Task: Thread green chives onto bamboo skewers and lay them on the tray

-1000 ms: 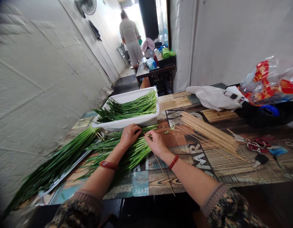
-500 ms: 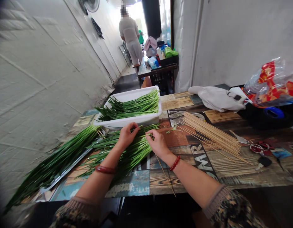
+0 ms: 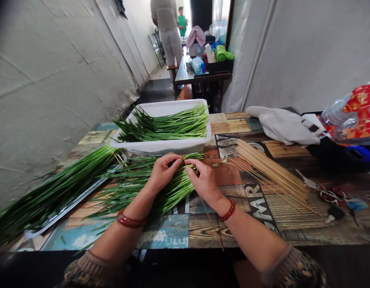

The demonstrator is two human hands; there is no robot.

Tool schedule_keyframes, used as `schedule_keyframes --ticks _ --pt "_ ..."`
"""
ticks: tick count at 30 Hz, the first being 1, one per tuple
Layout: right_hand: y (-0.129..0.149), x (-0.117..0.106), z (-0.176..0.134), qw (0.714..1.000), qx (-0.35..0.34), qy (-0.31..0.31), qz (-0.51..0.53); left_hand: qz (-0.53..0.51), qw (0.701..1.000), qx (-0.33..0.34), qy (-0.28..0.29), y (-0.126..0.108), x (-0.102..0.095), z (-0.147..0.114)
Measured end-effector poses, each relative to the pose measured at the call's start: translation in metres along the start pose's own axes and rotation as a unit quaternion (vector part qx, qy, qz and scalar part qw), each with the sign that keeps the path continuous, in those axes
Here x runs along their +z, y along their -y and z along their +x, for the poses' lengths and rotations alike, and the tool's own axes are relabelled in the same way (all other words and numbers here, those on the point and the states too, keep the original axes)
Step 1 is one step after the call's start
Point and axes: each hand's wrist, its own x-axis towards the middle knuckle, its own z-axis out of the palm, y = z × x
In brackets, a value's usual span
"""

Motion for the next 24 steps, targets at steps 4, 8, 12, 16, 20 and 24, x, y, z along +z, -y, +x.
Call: schedule_keyframes --ticks 4,8,12,16,20,24 --pt "-0.0031 0.0002 -0.0003 1.0 0.01 0.01 -0.007 -0.007 1.0 -0.005 -0.007 0.0006 0.0008 -0.0029" --pt "-0.0045 -0.0001 -0.001 1.0 0.014 0.011 -0.018 -0.018 1.0 -0.008 -0.022 0.0008 0.0023 -0.0045" --pt "-0.0032 -0.0013 -0.0015 1.0 0.016 0.015 -0.019 -0.015 0.999 -0.008 -0.037 0.001 0.0032 -0.0041" --pt "-0.0017 -0.0021 -0.0017 0.999 0.013 0.019 -0.025 -0.016 0.999 -0.004 -0.045 0.0013 0.0038 -0.004" --pt "-0.001 -0.0019 -0.0018 0.999 0.015 0.02 -0.024 -0.014 0.999 -0.006 -0.047 0.0001 0.0038 -0.0041" --pt "-0.0013 -0.0017 -0.0017 0.999 0.02 0.022 -0.023 -0.009 0.999 -0.008 -0.045 -0.0011 0.004 -0.0038"
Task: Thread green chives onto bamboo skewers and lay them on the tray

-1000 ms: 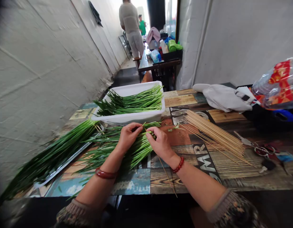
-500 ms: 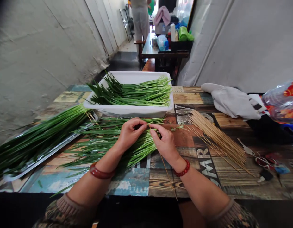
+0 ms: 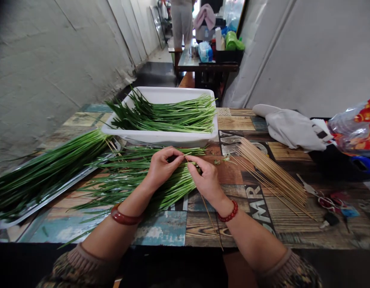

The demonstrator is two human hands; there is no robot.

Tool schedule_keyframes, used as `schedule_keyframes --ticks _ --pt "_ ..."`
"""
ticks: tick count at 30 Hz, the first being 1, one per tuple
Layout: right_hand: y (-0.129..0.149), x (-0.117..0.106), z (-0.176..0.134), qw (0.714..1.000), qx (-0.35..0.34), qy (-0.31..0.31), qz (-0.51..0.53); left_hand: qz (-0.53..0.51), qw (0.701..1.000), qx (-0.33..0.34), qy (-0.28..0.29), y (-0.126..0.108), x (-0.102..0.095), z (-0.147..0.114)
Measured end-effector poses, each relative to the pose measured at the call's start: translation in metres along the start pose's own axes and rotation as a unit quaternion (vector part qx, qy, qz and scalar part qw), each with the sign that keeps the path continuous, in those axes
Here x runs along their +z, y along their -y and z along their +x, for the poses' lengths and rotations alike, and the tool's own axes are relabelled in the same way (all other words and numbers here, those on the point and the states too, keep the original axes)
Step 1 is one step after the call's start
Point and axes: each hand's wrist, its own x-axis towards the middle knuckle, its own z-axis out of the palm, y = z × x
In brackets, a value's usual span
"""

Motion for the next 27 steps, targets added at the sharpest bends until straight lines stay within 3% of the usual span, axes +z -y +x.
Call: schedule_keyframes --ticks 27 --pt "-0.0044 0.0023 0.0007 1.0 -0.005 -0.01 0.004 0.008 0.998 0.057 0.02 0.0034 -0.0008 -0.0022"
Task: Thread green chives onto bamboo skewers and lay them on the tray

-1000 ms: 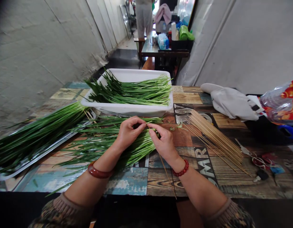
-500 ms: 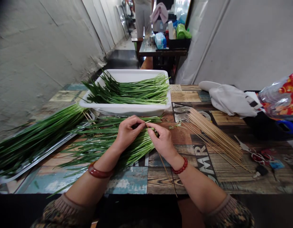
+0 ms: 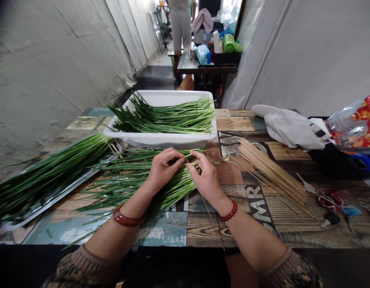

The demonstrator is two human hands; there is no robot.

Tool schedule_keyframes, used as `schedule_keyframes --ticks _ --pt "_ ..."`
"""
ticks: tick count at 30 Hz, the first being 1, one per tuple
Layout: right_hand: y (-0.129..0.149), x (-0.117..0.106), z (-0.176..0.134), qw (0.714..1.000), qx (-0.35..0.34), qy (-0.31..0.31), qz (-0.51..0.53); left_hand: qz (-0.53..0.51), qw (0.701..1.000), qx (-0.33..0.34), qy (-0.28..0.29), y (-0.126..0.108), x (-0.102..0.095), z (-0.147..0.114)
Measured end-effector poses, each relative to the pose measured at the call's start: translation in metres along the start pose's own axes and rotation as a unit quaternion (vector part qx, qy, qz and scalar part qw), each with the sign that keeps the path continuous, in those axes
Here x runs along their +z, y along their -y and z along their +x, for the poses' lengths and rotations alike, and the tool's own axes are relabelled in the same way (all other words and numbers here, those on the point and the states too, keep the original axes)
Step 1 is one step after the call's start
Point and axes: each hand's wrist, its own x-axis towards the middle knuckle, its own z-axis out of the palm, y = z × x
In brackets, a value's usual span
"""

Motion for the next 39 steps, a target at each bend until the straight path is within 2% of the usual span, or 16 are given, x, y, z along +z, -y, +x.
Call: schedule_keyframes --ticks 7,14,19,25,28,30,32,34,37,39 --pt "0.0 0.0 0.0 1.0 -0.009 0.009 0.011 -0.006 0.999 -0.026 -0.022 -0.002 -0.002 -0.001" --pt "0.001 0.001 0.0 1.0 -0.001 0.003 -0.005 -0.011 1.0 -0.01 -0.003 -0.001 -0.002 -0.001" --pt "-0.001 0.002 0.0 1.0 -0.008 -0.005 0.002 -0.023 0.999 -0.011 0.025 -0.001 -0.001 -0.002" --pt "-0.002 0.002 0.001 1.0 -0.005 -0.015 -0.014 -0.024 0.996 0.004 0.086 -0.004 -0.004 -0.004" --pt "0.001 -0.002 0.002 1.0 -0.01 0.0 0.019 -0.013 0.995 -0.011 0.094 -0.003 -0.006 -0.003" --pt "0.002 -0.005 0.003 0.999 -0.007 -0.002 0.035 -0.004 0.992 -0.025 0.12 -0.003 -0.007 -0.002" --pt "0.0 -0.007 0.004 0.999 0.01 -0.007 0.051 -0.002 0.987 -0.04 0.155 -0.004 -0.008 0.0" --pt "-0.003 -0.008 0.006 0.995 0.045 -0.005 0.086 -0.007 0.984 -0.061 0.166 -0.005 -0.01 0.001" --pt "-0.008 -0.009 0.01 0.982 0.097 0.003 0.161 -0.012 0.986 -0.095 0.14 -0.006 -0.013 0.003" --pt "-0.011 -0.01 0.014 0.974 0.106 0.0 0.199 -0.015 0.987 -0.112 0.112 -0.005 -0.015 0.003"
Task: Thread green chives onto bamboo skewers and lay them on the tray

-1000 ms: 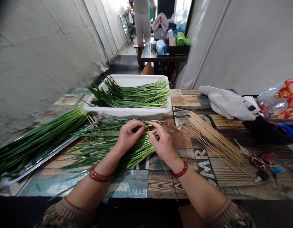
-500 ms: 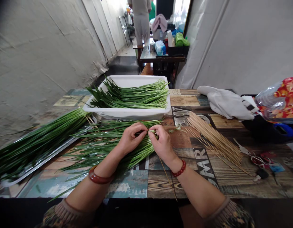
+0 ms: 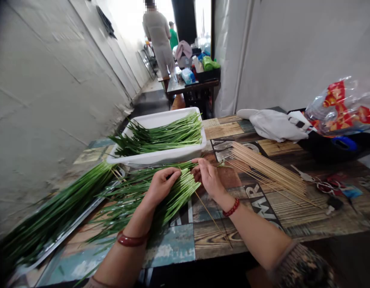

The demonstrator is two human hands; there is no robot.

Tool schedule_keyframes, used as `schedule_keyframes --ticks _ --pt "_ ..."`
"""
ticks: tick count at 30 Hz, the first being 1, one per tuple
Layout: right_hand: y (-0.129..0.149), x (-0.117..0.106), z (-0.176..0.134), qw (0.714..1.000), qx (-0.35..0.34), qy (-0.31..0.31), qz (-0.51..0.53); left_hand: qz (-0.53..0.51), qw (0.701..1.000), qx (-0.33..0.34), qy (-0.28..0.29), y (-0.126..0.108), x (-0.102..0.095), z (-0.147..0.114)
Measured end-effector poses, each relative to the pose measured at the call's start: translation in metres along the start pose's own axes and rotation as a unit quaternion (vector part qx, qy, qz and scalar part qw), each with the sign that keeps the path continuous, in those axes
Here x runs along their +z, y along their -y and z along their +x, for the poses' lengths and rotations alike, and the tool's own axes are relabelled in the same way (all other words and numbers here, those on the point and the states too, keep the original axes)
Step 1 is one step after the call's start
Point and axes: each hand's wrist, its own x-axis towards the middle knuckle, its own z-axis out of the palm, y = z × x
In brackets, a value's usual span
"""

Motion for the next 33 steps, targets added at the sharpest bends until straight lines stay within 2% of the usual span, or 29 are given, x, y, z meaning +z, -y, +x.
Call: schedule_keyframes --ticks 4,7,9,10,13,17,19,20,22,24,27,30,33 --pt "0.005 -0.002 0.001 0.999 -0.018 0.027 -0.014 -0.04 0.997 -0.024 -0.067 -0.001 -0.011 0.002" --pt "0.019 0.003 -0.006 0.993 0.002 0.108 -0.045 -0.042 0.993 -0.018 -0.11 -0.013 -0.033 0.002" --pt "0.035 0.009 -0.012 0.984 -0.012 0.171 -0.059 -0.037 0.989 -0.004 -0.143 -0.027 -0.053 -0.001" --pt "0.046 0.013 -0.015 0.982 -0.024 0.176 -0.071 -0.038 0.987 0.003 -0.158 -0.036 -0.063 -0.004" --pt "0.089 0.026 -0.024 0.98 -0.078 0.135 -0.126 -0.053 0.982 0.021 -0.181 -0.065 -0.092 -0.017" --pt "0.147 0.041 -0.039 0.954 -0.209 0.124 -0.177 -0.062 0.978 0.057 -0.19 -0.101 -0.121 -0.034" --pt "0.161 0.05 -0.051 0.934 -0.263 0.112 -0.212 -0.069 0.974 0.073 -0.203 -0.111 -0.128 -0.041" --pt "0.162 0.055 -0.057 0.931 -0.268 0.114 -0.222 -0.075 0.971 0.077 -0.211 -0.114 -0.13 -0.044" --pt "0.158 0.063 -0.069 0.936 -0.231 0.141 -0.225 -0.097 0.966 0.078 -0.226 -0.116 -0.132 -0.05" --pt "0.152 0.065 -0.073 0.944 -0.186 0.159 -0.221 -0.127 0.964 0.077 -0.221 -0.115 -0.131 -0.055" --pt "0.159 0.058 -0.065 0.925 -0.222 0.121 -0.284 -0.197 0.964 0.078 -0.161 -0.116 -0.135 -0.056" --pt "0.185 0.047 -0.048 0.902 -0.265 0.053 -0.338 -0.266 0.958 0.076 -0.073 -0.124 -0.147 -0.053" --pt "0.212 0.041 -0.038 0.906 -0.278 0.057 -0.315 -0.321 0.941 0.098 -0.037 -0.134 -0.159 -0.053"
